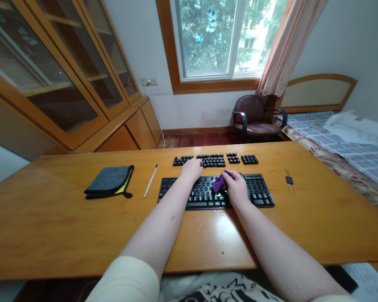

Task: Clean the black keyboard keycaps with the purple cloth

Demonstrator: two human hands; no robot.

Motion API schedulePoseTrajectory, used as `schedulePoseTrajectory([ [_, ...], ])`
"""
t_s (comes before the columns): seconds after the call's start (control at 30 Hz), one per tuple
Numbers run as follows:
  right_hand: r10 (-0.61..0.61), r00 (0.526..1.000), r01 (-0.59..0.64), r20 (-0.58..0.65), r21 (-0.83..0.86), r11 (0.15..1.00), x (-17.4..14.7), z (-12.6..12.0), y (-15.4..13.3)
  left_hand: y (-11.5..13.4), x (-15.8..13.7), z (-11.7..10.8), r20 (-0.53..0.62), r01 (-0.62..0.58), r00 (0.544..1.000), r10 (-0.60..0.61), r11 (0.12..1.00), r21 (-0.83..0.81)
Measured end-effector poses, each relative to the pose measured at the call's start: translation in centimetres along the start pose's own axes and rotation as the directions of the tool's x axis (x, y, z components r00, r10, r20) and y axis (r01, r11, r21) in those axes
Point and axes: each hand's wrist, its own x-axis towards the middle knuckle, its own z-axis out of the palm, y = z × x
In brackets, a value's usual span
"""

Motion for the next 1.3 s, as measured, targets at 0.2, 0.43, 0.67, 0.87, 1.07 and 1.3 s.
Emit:
schedulePoseTrajectory([
  [0.2, -0.017, 1.000, 0.017, 0.001, -0.020, 1.000, -0.2, 0.0, -0.2, 0.3, 0.4, 1.6, -0.016, 0.040, 0.999, -0.040, 0.999, -0.003],
  [0.43, -0.008, 1.000, 0.008, -0.005, -0.010, 1.000, -0.2, 0.0, -0.1, 0.0, 0.3, 2.2, -0.005, 0.034, 0.999, -0.034, 0.999, -0.031],
  [0.67, -0.005, 1.000, 0.005, -0.003, -0.007, 1.000, -0.2, 0.0, 0.0, -0.1, 0.4, 2.1, 0.001, 0.092, 0.996, -0.093, 0.994, -0.063],
  [0.87, -0.005, 1.000, 0.005, -0.001, 0.003, 1.000, -0.1, 0.0, 0.0, 0.6, -1.4, 0.4, -0.104, 0.034, 0.993, -0.051, 0.987, -0.155],
  [1.07, -0.052, 0.986, 0.057, 0.159, -0.024, 0.998, -0.8, 0.2, -0.6, 0.9, -7.9, -0.1, -0.249, -0.135, 0.967, -0.046, 0.738, -0.661],
  [1.3, -0.061, 0.868, 0.074, 0.493, -0.007, 0.997, -2.1, 0.3, -1.1, 0.5, -10.6, 1.1, -0.210, -0.114, 0.966, -0.151, 0.478, -0.871],
])
